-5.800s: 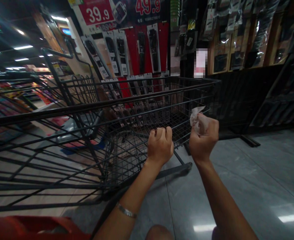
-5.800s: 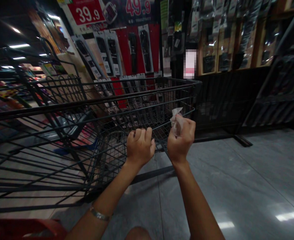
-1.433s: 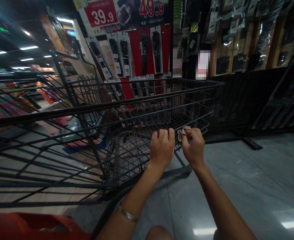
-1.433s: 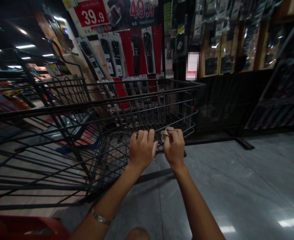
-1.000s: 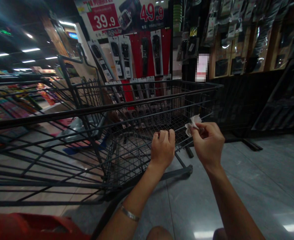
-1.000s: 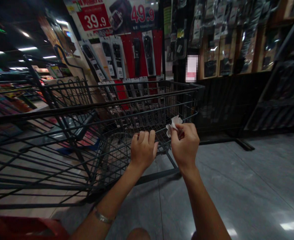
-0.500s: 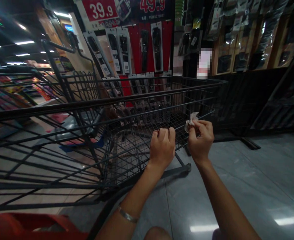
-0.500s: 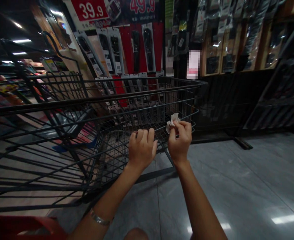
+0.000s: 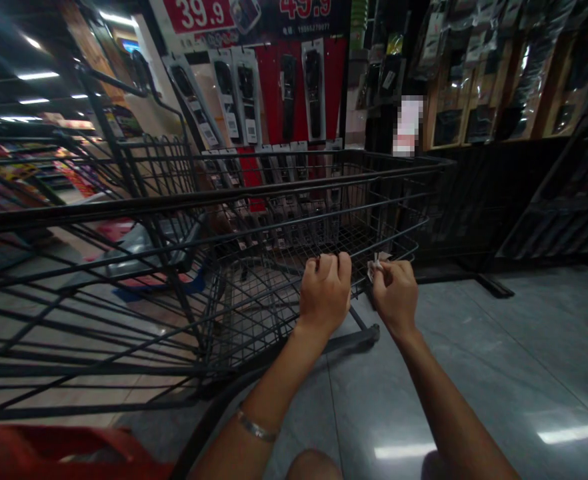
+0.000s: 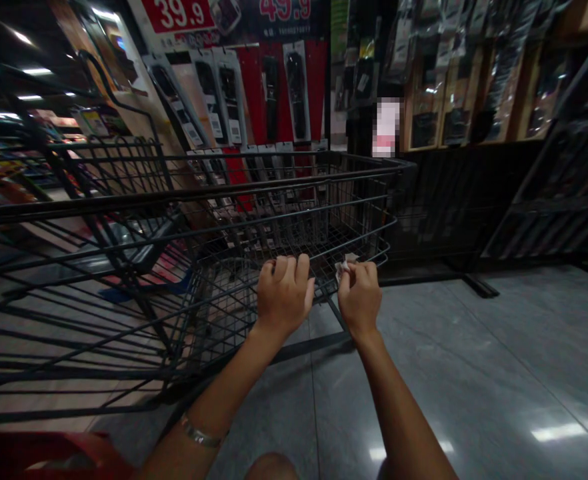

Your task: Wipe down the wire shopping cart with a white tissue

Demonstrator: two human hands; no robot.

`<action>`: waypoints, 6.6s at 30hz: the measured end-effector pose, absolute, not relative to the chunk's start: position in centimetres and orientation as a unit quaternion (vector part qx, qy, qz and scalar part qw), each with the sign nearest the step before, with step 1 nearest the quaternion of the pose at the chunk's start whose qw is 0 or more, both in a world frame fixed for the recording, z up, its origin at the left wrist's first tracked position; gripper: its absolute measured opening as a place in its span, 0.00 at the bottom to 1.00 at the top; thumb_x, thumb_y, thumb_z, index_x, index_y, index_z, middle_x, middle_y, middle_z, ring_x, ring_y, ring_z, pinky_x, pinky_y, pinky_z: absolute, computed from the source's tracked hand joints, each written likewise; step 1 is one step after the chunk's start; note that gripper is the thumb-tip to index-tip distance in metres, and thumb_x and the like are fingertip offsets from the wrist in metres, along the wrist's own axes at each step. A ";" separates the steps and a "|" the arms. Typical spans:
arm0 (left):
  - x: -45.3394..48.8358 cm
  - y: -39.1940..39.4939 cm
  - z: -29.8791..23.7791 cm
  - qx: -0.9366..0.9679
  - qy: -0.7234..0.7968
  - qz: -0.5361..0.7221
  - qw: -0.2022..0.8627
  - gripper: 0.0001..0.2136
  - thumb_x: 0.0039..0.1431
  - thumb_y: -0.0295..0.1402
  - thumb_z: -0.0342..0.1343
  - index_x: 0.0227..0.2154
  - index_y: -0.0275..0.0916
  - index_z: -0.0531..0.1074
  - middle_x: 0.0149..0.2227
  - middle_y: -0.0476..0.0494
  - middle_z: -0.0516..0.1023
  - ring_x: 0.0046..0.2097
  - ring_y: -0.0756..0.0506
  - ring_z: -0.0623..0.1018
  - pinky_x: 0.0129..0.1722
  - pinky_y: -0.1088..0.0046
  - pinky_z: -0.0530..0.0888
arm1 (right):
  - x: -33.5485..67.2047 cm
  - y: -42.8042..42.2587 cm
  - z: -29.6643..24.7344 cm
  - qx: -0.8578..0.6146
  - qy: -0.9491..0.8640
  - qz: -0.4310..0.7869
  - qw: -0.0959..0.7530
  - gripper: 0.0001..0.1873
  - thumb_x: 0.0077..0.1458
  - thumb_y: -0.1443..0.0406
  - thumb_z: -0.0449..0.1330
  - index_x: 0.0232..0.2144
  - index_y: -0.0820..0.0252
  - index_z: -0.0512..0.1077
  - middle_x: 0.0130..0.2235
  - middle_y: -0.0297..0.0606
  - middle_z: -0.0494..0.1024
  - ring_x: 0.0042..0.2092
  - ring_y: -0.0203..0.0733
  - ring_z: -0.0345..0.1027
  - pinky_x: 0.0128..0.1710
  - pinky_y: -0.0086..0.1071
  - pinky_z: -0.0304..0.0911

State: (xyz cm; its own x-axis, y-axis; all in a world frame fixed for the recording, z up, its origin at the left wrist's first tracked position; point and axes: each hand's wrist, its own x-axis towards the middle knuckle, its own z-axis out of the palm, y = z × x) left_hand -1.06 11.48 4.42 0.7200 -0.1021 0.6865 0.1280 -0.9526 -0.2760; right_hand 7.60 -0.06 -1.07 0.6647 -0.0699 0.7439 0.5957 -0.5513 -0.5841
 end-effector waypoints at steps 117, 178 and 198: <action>-1.4 11.1 4.5 -0.911 -0.006 -0.387 0.141 0.19 0.56 0.32 0.52 0.50 0.31 0.64 0.37 0.40 0.72 0.44 0.41 0.68 0.46 0.61 0.65 | 11.5 -1.7 -0.7 -0.719 -0.092 -0.453 0.519 0.07 0.50 0.63 0.56 0.26 0.61 0.70 0.26 0.33 0.65 0.28 0.37 0.59 0.31 0.33 0.58; -6.1 13.1 5.5 -0.800 0.089 -0.580 0.123 0.20 0.52 0.26 0.56 0.50 0.37 0.69 0.49 0.36 0.68 0.56 0.40 0.64 0.60 0.58 0.61 | 6.8 -1.2 7.7 -0.624 -0.182 -0.475 0.594 0.06 0.56 0.64 0.58 0.31 0.60 0.72 0.32 0.36 0.70 0.31 0.36 0.63 0.30 0.31 0.62; -3.6 12.8 10.8 -0.815 -0.021 -0.566 0.123 0.18 0.54 0.28 0.52 0.49 0.34 0.69 0.43 0.37 0.73 0.47 0.39 0.69 0.54 0.56 0.61 | 7.2 2.5 7.6 -0.592 -0.154 -0.518 0.598 0.04 0.56 0.67 0.57 0.33 0.61 0.72 0.34 0.38 0.69 0.36 0.39 0.66 0.33 0.33 0.65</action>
